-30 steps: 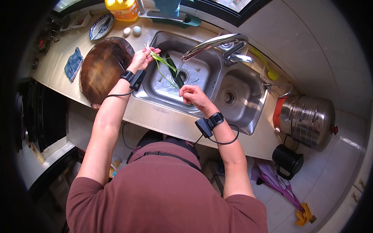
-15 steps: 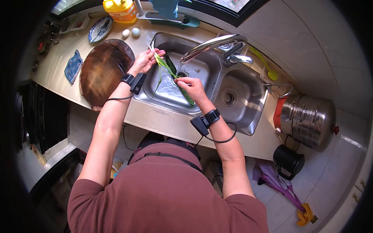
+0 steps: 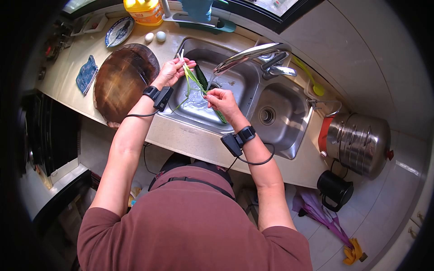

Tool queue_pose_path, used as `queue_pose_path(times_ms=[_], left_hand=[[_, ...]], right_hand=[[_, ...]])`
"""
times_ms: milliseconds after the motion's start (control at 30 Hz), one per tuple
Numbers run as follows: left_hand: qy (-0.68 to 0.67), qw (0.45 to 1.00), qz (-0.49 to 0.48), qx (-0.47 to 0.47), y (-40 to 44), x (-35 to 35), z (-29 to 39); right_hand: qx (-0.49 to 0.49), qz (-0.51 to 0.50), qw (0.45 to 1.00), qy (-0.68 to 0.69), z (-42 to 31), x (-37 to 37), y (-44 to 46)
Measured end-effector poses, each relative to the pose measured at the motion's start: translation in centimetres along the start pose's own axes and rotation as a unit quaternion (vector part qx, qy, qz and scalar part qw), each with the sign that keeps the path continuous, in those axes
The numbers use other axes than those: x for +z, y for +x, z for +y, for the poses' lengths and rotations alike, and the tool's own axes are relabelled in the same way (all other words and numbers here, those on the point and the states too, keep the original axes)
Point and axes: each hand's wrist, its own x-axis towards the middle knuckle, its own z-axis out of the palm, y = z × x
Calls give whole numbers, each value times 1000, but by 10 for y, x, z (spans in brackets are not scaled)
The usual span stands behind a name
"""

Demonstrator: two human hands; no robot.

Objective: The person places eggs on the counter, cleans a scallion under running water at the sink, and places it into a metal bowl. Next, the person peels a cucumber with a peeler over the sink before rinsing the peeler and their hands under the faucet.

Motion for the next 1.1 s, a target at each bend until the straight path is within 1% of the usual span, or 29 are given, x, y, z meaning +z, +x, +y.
queue_pose_path(times_ms=[200, 400, 500, 600, 633, 667, 733, 800, 900, 933, 967, 1000, 1033, 1067, 1100], left_hand=[[11, 1000, -1, -1, -1, 8, -3], [19, 999, 23, 24, 1, 9, -14], [22, 998, 38, 45, 1, 7, -20], [53, 996, 44, 58, 0, 8, -18], [51, 997, 39, 51, -1, 8, -16], [56, 997, 37, 48, -2, 10, -15], [66, 996, 35, 45, -2, 7, -15], [68, 996, 35, 35, -3, 2, -17], [84, 996, 16, 27, -5, -4, -24], [97, 995, 20, 24, -6, -4, -27], [112, 993, 20, 18, -7, -3, -31], [126, 992, 20, 12, -9, -1, -34], [130, 991, 23, -3, -11, 2, -37], [145, 989, 21, -4, -12, 7, -41], [152, 988, 16, -4, -12, 12, -43]], right_hand=[[-2, 30, 999, -14, 3, 1, 4], [-36, 49, 993, -104, 25, -8, 25], [-52, 58, 971, -228, 34, -21, 33], [-36, 118, 940, -319, 37, -23, 43], [-98, 179, 877, -435, 40, -21, 44], [-158, 235, 791, -542, 44, -18, 47], [-228, 290, 701, -610, 43, -15, 54], [-257, 304, 730, -556, 37, -15, 68], [-134, 257, 848, -444, 28, -12, 88], [-57, 219, 942, -249, 26, -11, 89], [19, 169, 985, -39, 25, -9, 91], [91, 107, 975, 174, 21, -6, 91], [55, 100, 986, 120, 16, 0, 87], [39, 142, 988, 51, 10, 8, 86], [-5, 141, 990, 3, 13, 7, 88]])
